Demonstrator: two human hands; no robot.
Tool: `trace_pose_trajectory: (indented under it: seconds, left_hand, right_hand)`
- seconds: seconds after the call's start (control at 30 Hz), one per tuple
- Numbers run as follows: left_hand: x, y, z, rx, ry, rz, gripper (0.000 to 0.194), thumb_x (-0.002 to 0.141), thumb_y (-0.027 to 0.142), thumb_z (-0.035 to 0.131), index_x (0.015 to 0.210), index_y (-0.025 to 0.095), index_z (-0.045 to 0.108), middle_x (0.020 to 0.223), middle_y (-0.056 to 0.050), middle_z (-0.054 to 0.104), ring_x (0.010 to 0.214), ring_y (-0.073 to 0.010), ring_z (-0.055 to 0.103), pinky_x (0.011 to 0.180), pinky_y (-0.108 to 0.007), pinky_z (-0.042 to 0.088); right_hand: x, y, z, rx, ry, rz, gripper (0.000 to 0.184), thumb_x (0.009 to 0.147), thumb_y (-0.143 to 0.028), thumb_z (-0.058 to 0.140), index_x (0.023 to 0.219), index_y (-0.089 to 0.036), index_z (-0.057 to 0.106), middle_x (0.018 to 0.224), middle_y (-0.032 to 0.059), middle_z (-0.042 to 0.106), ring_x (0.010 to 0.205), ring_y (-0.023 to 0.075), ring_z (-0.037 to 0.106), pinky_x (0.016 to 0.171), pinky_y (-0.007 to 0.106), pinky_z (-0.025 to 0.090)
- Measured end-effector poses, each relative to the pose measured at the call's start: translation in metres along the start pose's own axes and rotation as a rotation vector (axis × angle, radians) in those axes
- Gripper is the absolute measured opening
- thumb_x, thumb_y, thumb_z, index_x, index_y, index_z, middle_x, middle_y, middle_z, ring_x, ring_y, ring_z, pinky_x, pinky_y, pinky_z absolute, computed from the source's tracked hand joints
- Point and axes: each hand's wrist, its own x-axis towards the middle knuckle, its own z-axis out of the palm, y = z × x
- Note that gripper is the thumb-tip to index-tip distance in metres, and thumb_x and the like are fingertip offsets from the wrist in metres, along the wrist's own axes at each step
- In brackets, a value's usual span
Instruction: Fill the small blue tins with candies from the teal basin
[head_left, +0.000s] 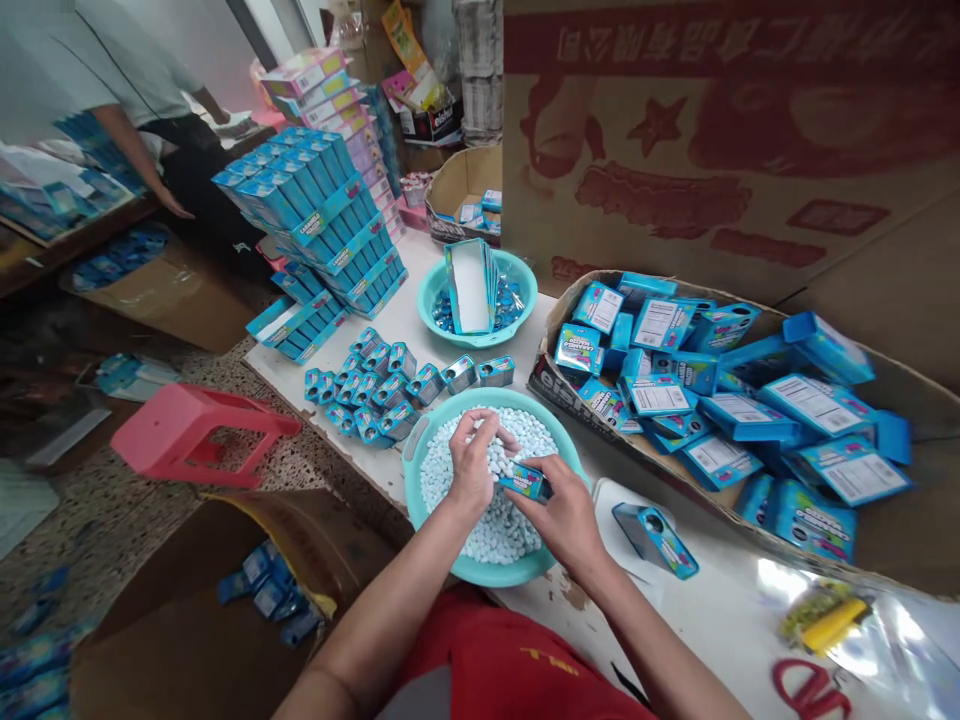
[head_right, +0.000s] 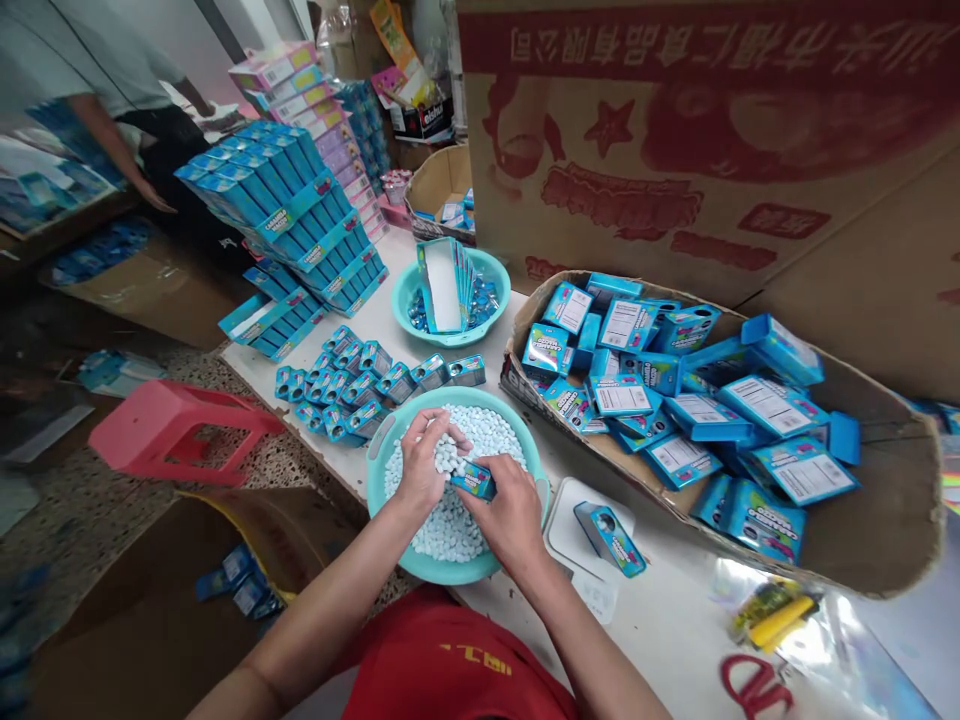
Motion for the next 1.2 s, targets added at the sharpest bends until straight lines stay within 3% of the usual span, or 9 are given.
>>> trace_pose_trajectory:
  seconds: [0.17,0.4,0.63,0.77,0.9,1.0,1.1,1.2]
  left_hand:
    - [0.0,0.002,0.001,-0.008,-0.009,0.055,0.026,0.072,0.037,0.065,0.066,0.017,0.049,0.062,0.002,0.059,0.053,-0.0125,0.059,0.056,-0.026,0.045]
    - [-0.004,0.004,0.004,-0.018,0.014,0.064,0.027,0.073,0.037,0.064,0.087,0.02,0.048,0.056,0.005,0.058,0.051,-0.014,0.06,0.053,-0.025,0.046]
    - [-0.012,0.006,0.009,0.023,-0.008,0.076,0.027,0.073,0.038,0.064,0.075,0.019,0.046,0.062,0.003,0.058,0.054,-0.0118,0.059,0.054,-0.023,0.045]
    - [-0.017,0.013,0.014,0.024,0.032,0.145,0.026,0.075,0.037,0.062,0.08,0.021,0.043,0.054,0.005,0.054,0.051,-0.0118,0.056,0.055,-0.024,0.045]
    - [-0.015,0.016,0.018,0.014,0.08,0.128,0.02,0.076,0.03,0.057,0.089,0.021,0.045,0.063,0.003,0.059,0.056,-0.0136,0.059,0.058,-0.026,0.048]
    - [-0.013,0.011,0.018,0.049,0.078,0.104,0.015,0.076,0.031,0.058,0.079,0.018,0.051,0.064,0.002,0.057,0.057,-0.0124,0.057,0.055,-0.025,0.046]
    - [-0.012,0.005,0.017,0.104,0.029,0.161,0.027,0.079,0.039,0.058,0.066,0.017,0.051,0.061,0.001,0.054,0.055,-0.0102,0.054,0.053,-0.022,0.044]
    - [-0.014,0.003,0.018,0.119,0.04,0.109,0.038,0.078,0.05,0.059,0.062,0.017,0.049,0.056,0.003,0.049,0.047,-0.0073,0.046,0.045,-0.02,0.038]
  right_hand:
    - [0.0,-0.004,-0.003,0.002,0.029,-0.009,0.025,0.074,-0.034,0.069,0.094,-0.022,0.06,0.091,0.0052,0.064,0.088,0.0252,0.06,0.075,0.036,0.045]
    - [-0.003,-0.003,-0.003,0.001,0.041,0.014,0.025,0.073,-0.032,0.07,0.093,-0.022,0.059,0.09,0.0049,0.064,0.088,0.0248,0.06,0.076,0.035,0.045]
    - [-0.005,-0.01,-0.009,0.035,0.032,0.038,0.025,0.071,-0.027,0.071,0.093,-0.022,0.06,0.09,0.0044,0.063,0.088,0.0244,0.06,0.076,0.035,0.046]
    - [-0.003,-0.018,-0.016,0.091,0.086,0.024,0.024,0.073,-0.029,0.07,0.093,-0.022,0.06,0.09,0.0047,0.062,0.088,0.0242,0.059,0.076,0.035,0.046]
    - [-0.001,-0.019,-0.014,0.071,0.096,0.019,0.024,0.071,-0.026,0.071,0.093,-0.022,0.06,0.089,0.0042,0.063,0.087,0.0237,0.06,0.075,0.034,0.046]
    - [-0.002,-0.016,-0.01,0.06,0.069,0.04,0.024,0.07,-0.022,0.071,0.091,-0.022,0.06,0.086,0.0027,0.063,0.085,0.0228,0.06,0.073,0.033,0.046]
    - [-0.004,-0.015,-0.007,0.075,0.085,0.054,0.027,0.069,-0.02,0.072,0.093,-0.021,0.061,0.089,0.0031,0.062,0.087,0.0227,0.059,0.075,0.034,0.045]
    - [-0.006,-0.016,-0.007,0.081,0.074,0.085,0.025,0.068,-0.016,0.071,0.09,-0.021,0.061,0.086,0.0028,0.062,0.085,0.0226,0.06,0.074,0.033,0.046]
